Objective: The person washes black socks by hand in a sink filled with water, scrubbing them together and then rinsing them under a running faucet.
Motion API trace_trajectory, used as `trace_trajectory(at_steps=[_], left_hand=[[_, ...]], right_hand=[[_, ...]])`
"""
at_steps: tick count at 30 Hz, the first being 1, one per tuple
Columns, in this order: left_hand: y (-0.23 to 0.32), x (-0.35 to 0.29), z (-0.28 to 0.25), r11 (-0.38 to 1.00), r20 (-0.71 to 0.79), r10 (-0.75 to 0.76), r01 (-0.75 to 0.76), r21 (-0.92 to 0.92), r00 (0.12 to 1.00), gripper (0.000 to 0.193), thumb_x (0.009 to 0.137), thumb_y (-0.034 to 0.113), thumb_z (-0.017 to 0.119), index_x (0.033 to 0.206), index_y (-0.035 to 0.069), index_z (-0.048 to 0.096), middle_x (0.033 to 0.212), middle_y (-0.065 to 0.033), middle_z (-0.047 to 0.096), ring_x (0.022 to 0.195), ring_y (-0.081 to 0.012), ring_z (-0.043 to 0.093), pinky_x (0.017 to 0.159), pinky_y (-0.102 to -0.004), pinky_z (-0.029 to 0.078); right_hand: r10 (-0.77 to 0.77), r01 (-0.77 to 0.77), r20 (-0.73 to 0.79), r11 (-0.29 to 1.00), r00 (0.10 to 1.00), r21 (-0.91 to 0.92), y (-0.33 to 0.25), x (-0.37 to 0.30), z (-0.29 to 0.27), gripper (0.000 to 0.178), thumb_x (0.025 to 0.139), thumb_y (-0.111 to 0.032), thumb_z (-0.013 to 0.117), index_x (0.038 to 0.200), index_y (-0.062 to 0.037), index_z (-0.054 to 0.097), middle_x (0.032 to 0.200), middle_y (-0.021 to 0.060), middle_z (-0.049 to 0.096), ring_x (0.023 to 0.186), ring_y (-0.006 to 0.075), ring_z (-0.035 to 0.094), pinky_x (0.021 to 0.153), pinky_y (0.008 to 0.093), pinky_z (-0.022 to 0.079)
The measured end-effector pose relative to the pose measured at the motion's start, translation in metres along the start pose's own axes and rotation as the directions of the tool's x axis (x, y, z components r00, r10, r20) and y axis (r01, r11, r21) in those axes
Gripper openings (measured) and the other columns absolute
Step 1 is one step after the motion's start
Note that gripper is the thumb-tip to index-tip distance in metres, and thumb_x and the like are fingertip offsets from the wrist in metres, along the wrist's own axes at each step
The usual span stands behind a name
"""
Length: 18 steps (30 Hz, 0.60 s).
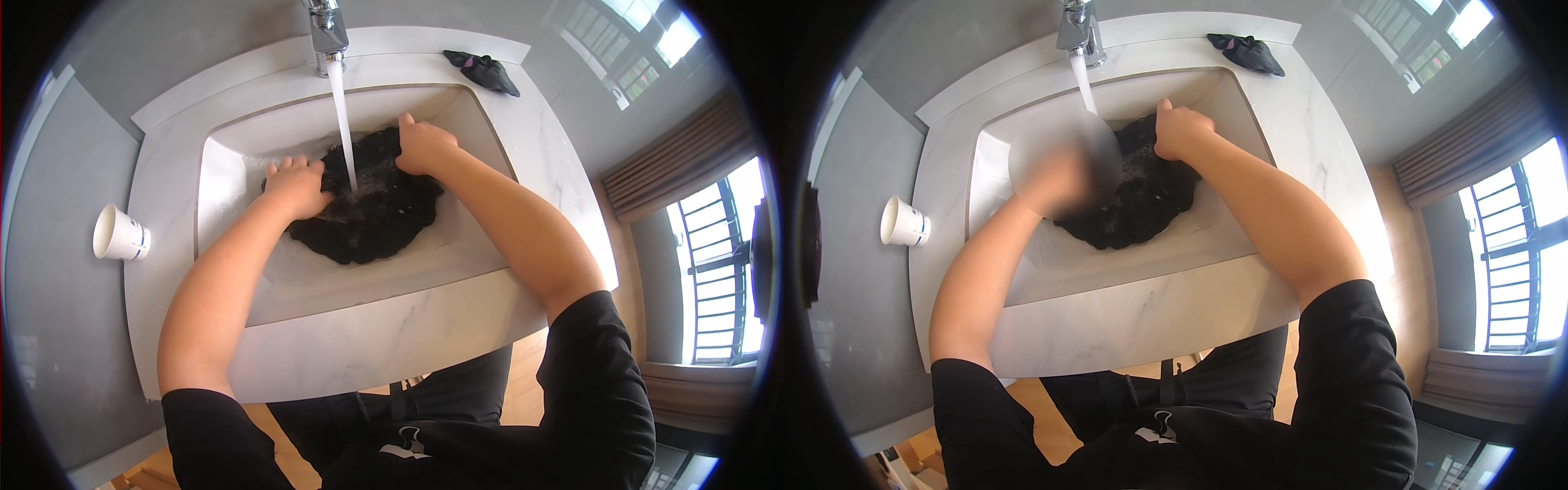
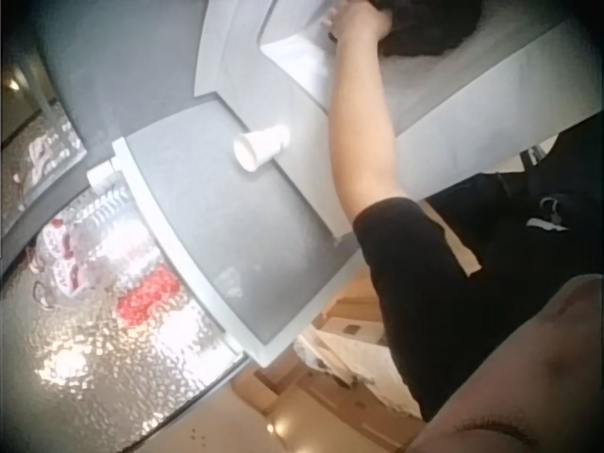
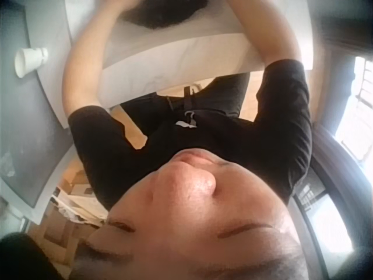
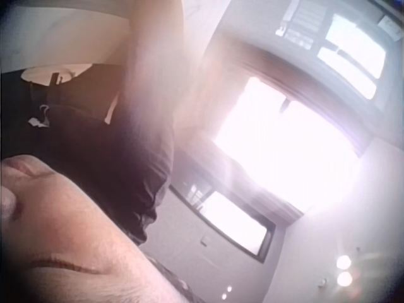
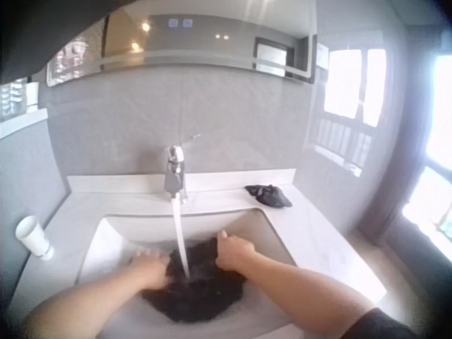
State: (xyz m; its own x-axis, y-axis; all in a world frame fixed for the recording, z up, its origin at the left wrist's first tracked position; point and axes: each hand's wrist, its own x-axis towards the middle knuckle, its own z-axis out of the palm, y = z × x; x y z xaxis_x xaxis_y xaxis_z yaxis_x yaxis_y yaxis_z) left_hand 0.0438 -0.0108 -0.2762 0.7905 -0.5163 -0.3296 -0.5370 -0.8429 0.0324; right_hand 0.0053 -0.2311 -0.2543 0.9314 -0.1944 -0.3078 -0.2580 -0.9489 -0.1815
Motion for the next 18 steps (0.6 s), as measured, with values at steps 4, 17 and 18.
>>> trace_trajectory(at_steps=[4,17,18], left_hand=[[0.009,-0.005,-0.011,0.998,-0.067,0.067,-0.068,-0.015,0.996,0.042,0.085,0.022,0.061,0.125,0.009,0.056,0.128,-0.0124,0.055,0.123,-0.0314,0.048,0.104,-0.0506,0.033],[0.006,-0.010,-0.018,0.976,0.032,0.215,-0.214,-0.028,0.976,0.033,0.078,0.008,0.057,0.111,0.003,0.060,0.108,-0.0165,0.066,0.109,-0.0336,0.060,0.095,-0.0437,0.045],[0.003,-0.010,-0.015,0.979,0.028,0.203,-0.202,-0.032,0.979,0.033,0.078,0.008,0.057,0.111,0.003,0.060,0.108,-0.0165,0.066,0.109,-0.0336,0.060,0.095,-0.0437,0.045]], right_hand=[[-0.269,0.292,0.183,0.950,0.946,-0.112,0.011,0.006,0.015,0.062,0.078,-0.021,0.067,0.131,-0.0004,0.043,0.122,0.0224,0.060,0.113,0.0376,0.058,0.091,0.0417,0.049],[-0.191,0.223,0.165,0.953,0.968,-0.205,0.010,0.018,0.015,0.046,0.080,-0.025,0.064,0.120,-0.0021,0.060,0.122,0.0208,0.061,0.115,0.0354,0.056,0.096,0.0421,0.046],[-0.293,0.317,0.172,0.939,0.941,-0.135,0.006,0.011,0.017,0.045,0.081,-0.026,0.063,0.121,-0.0033,0.060,0.122,0.0205,0.061,0.115,0.0357,0.056,0.096,0.0423,0.046]])
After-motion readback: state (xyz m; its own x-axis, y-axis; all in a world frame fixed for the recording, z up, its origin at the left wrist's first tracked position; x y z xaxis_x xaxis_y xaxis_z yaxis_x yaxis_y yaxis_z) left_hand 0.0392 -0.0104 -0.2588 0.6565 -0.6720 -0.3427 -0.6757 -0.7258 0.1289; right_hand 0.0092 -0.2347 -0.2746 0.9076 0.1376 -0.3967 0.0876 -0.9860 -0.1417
